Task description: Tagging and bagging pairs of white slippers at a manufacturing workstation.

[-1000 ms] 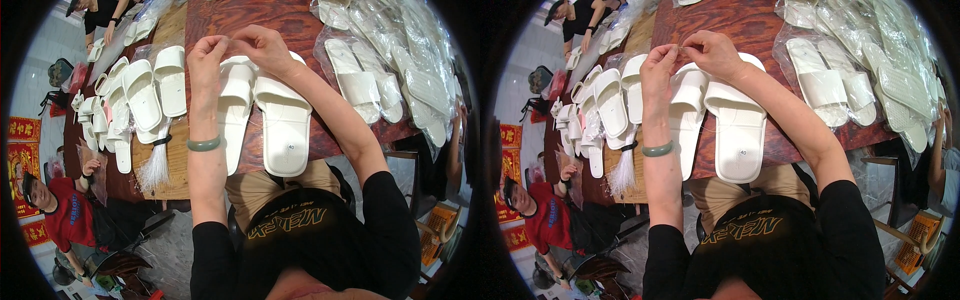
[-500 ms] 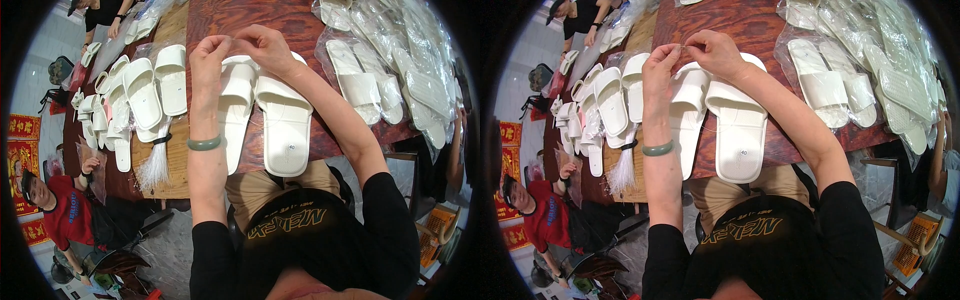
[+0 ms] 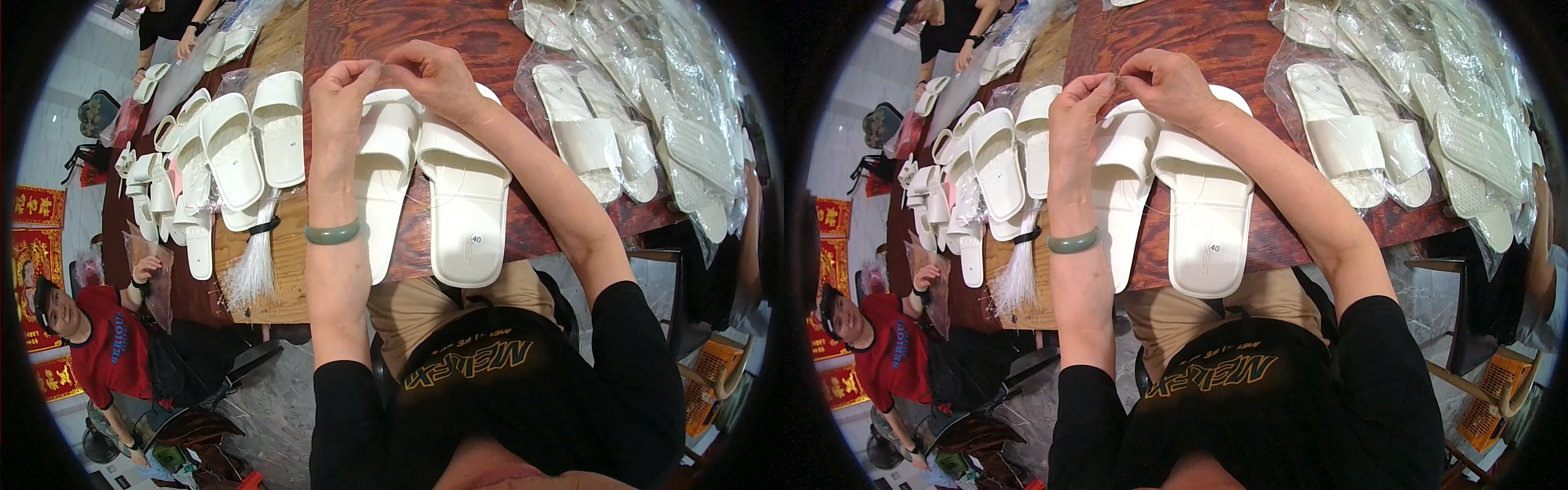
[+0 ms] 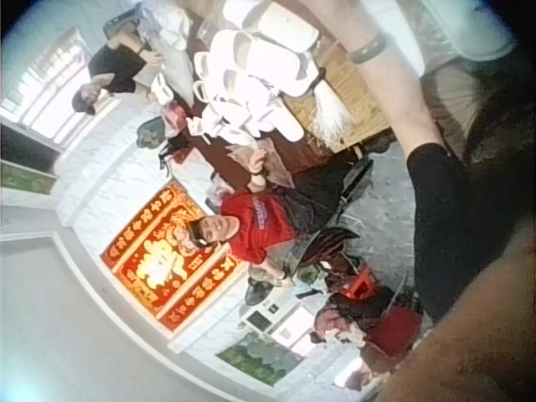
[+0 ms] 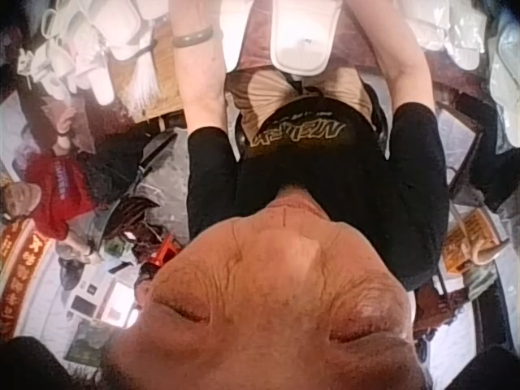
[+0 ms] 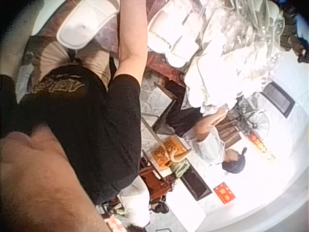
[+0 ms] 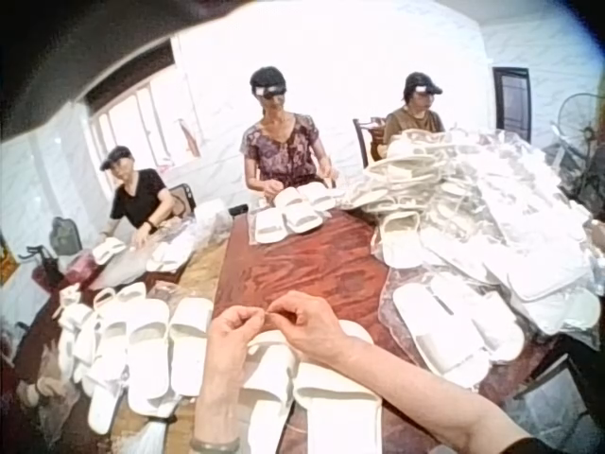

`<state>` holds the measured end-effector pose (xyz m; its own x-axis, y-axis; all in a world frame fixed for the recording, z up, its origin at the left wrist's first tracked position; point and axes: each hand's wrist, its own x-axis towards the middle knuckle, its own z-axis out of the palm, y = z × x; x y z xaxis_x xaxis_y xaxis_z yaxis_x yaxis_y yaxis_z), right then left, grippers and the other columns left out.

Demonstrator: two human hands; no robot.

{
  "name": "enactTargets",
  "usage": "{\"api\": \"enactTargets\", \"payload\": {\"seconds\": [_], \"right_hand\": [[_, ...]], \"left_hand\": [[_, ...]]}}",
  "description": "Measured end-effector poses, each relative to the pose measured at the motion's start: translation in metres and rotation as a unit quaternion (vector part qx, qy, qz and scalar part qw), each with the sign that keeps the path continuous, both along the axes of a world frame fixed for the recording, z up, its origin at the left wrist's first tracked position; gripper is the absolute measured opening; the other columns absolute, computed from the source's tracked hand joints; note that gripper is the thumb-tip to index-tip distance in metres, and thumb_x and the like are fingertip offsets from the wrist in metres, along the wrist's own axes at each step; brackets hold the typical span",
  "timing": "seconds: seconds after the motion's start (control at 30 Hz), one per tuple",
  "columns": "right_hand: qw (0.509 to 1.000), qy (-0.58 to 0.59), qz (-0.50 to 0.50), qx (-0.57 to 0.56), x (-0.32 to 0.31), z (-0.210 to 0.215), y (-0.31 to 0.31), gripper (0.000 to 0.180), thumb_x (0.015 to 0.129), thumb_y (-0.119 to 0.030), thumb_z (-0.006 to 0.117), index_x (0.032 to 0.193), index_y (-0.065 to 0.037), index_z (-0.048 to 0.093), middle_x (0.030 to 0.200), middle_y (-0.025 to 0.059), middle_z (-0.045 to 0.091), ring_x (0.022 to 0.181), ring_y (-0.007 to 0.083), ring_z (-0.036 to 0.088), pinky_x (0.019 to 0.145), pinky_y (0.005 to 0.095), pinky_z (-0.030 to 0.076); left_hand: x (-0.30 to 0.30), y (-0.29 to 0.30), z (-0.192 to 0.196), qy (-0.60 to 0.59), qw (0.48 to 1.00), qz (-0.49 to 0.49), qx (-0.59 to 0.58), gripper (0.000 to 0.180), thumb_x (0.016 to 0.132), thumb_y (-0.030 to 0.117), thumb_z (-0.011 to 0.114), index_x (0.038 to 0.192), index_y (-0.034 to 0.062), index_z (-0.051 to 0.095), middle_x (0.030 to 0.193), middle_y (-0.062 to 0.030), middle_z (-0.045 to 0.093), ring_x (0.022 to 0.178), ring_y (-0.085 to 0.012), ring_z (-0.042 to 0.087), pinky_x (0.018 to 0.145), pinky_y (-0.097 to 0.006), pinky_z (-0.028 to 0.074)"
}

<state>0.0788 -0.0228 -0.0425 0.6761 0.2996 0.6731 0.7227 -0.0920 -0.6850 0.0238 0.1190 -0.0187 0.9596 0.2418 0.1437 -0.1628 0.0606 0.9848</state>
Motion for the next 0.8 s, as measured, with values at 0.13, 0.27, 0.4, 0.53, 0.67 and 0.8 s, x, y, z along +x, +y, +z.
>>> {"api": "enactTargets", "payload": {"seconds": [0.13, 0.27, 0.4, 0.53, 0.67, 0.8], "right_hand": [[1.000, 0.003, 0.018, -0.008, 0.003, -0.004, 0.007, 0.016, 0.079, -0.015, 0.065, 0.088, -0.002, 0.067, 0.084, 0.0108, 0.066, 0.072, 0.0215, 0.064, 0.064, 0.0293, 0.050], [0.996, 0.078, -0.016, 0.037, 0.005, -0.011, 0.006, 0.020, 0.084, -0.017, 0.063, 0.094, -0.001, 0.066, 0.083, 0.0107, 0.067, 0.071, 0.0128, 0.062, 0.064, 0.0258, 0.048], [0.995, 0.091, -0.025, -0.005, 0.007, -0.009, 0.001, 0.022, 0.086, -0.019, 0.062, 0.095, 0.000, 0.066, 0.078, 0.0092, 0.066, 0.066, 0.0102, 0.058, 0.062, 0.0249, 0.046], [0.994, 0.105, -0.022, -0.029, 0.001, -0.003, 0.001, 0.024, 0.086, -0.021, 0.061, 0.096, 0.000, 0.065, 0.078, 0.0101, 0.066, 0.067, 0.0120, 0.059, 0.063, 0.0262, 0.046], [0.993, 0.088, -0.027, -0.080, 0.010, -0.013, 0.000, 0.024, 0.085, -0.022, 0.060, 0.094, -0.001, 0.066, 0.084, 0.0133, 0.066, 0.072, 0.0209, 0.062, 0.066, 0.0304, 0.047], [0.987, 0.055, -0.017, -0.150, 0.014, -0.016, 0.001, 0.028, 0.084, -0.026, 0.057, 0.093, -0.002, 0.066, 0.085, 0.0170, 0.065, 0.075, 0.0290, 0.062, 0.069, 0.0352, 0.048]], "left_hand": [[0.001, 0.007, -0.005, -0.002, 1.000, 0.009, 0.022, 0.014, 0.084, 0.007, 0.061, 0.092, -0.0039, 0.063, 0.085, -0.0076, 0.065, 0.077, -0.0115, 0.059, 0.068, -0.023, 0.046], [0.009, 0.002, -0.009, -0.072, 0.995, 0.066, -0.021, 0.016, 0.089, 0.011, 0.056, 0.098, -0.0022, 0.057, 0.083, -0.0073, 0.063, 0.074, -0.0132, 0.060, 0.068, -0.025, 0.050], [0.004, 0.003, 0.001, -0.177, 0.974, 0.078, -0.119, 0.014, 0.091, 0.010, 0.054, 0.098, -0.0013, 0.053, 0.081, -0.0077, 0.061, 0.071, -0.0154, 0.060, 0.069, -0.028, 0.052], [-0.013, 0.007, 0.026, -0.276, 0.942, 0.076, -0.178, 0.009, 0.091, 0.009, 0.053, 0.095, 0.0011, 0.050, 0.080, -0.0080, 0.059, 0.068, -0.0163, 0.059, 0.069, -0.029, 0.052], [-0.039, 0.019, 0.061, -0.370, 0.892, 0.066, -0.252, 0.011, 0.089, 0.009, 0.056, 0.096, 0.0055, 0.049, 0.075, -0.0046, 0.057, 0.061, -0.0138, 0.056, 0.059, -0.026, 0.049], [-0.125, 0.018, 0.097, -0.364, 0.921, -0.005, -0.139, 0.014, 0.090, 0.020, 0.056, 0.094, 0.0058, 0.057, 0.058, 0.0036, 0.034, 0.050, -0.0064, 0.026, 0.049, -0.021, 0.024]]}}
